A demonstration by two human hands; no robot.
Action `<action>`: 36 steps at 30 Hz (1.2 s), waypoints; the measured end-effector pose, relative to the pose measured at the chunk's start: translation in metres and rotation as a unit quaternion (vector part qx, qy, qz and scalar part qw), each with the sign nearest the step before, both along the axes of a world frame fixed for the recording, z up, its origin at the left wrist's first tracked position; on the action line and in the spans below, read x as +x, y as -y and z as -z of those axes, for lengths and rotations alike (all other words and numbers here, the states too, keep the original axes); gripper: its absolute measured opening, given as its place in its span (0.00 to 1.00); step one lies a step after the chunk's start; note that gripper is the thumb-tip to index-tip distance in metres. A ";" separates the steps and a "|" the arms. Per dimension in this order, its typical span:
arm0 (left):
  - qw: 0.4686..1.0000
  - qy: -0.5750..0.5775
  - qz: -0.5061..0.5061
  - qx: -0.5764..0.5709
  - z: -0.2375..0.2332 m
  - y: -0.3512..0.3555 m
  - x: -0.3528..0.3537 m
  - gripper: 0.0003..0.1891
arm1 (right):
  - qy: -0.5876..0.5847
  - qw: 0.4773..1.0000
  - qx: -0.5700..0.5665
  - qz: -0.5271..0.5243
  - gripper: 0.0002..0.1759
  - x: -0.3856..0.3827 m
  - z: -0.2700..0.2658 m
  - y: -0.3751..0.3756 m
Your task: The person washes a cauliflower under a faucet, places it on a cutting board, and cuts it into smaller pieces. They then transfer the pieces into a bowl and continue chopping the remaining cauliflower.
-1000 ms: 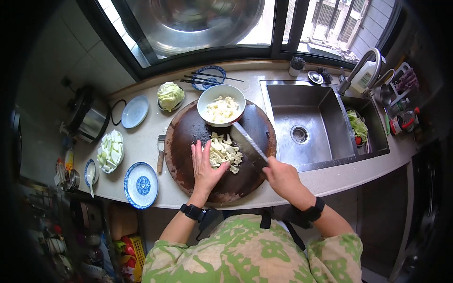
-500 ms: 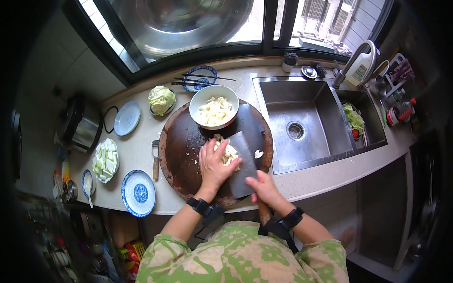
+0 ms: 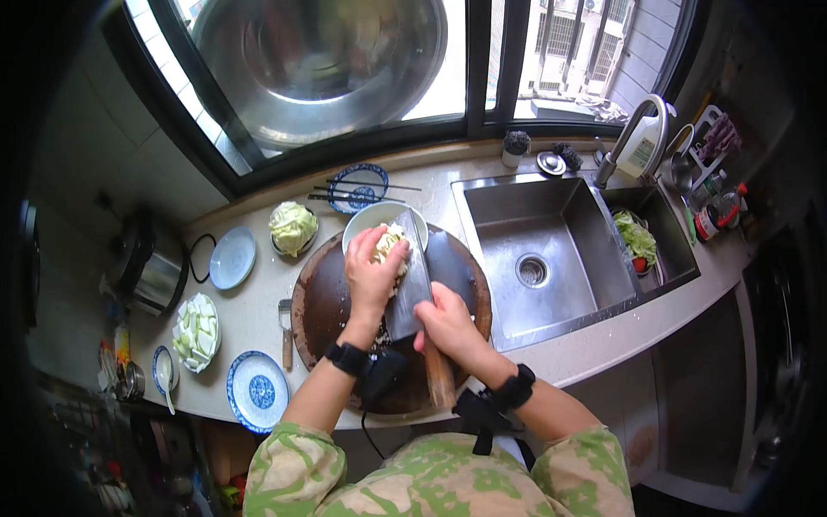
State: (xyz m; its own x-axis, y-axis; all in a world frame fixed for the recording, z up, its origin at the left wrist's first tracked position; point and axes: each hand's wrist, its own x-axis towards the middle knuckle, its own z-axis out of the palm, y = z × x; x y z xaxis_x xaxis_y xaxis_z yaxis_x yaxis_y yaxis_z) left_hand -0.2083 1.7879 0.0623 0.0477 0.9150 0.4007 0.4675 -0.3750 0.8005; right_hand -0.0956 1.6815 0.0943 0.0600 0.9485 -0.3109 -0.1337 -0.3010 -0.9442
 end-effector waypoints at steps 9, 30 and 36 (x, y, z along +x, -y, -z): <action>0.978 -0.176 0.111 0.018 0.012 -0.016 0.015 0.23 | -0.080 0.995 -0.049 -0.023 0.06 0.036 -0.013 -0.028; 0.980 -0.093 0.154 -0.086 0.055 0.062 -0.055 0.05 | -0.109 0.991 -0.052 -0.052 0.10 0.068 0.084 0.089; 0.999 -0.005 -0.014 -0.042 0.057 0.089 -0.086 0.08 | -0.097 0.983 -0.094 -0.123 0.08 0.023 0.081 0.082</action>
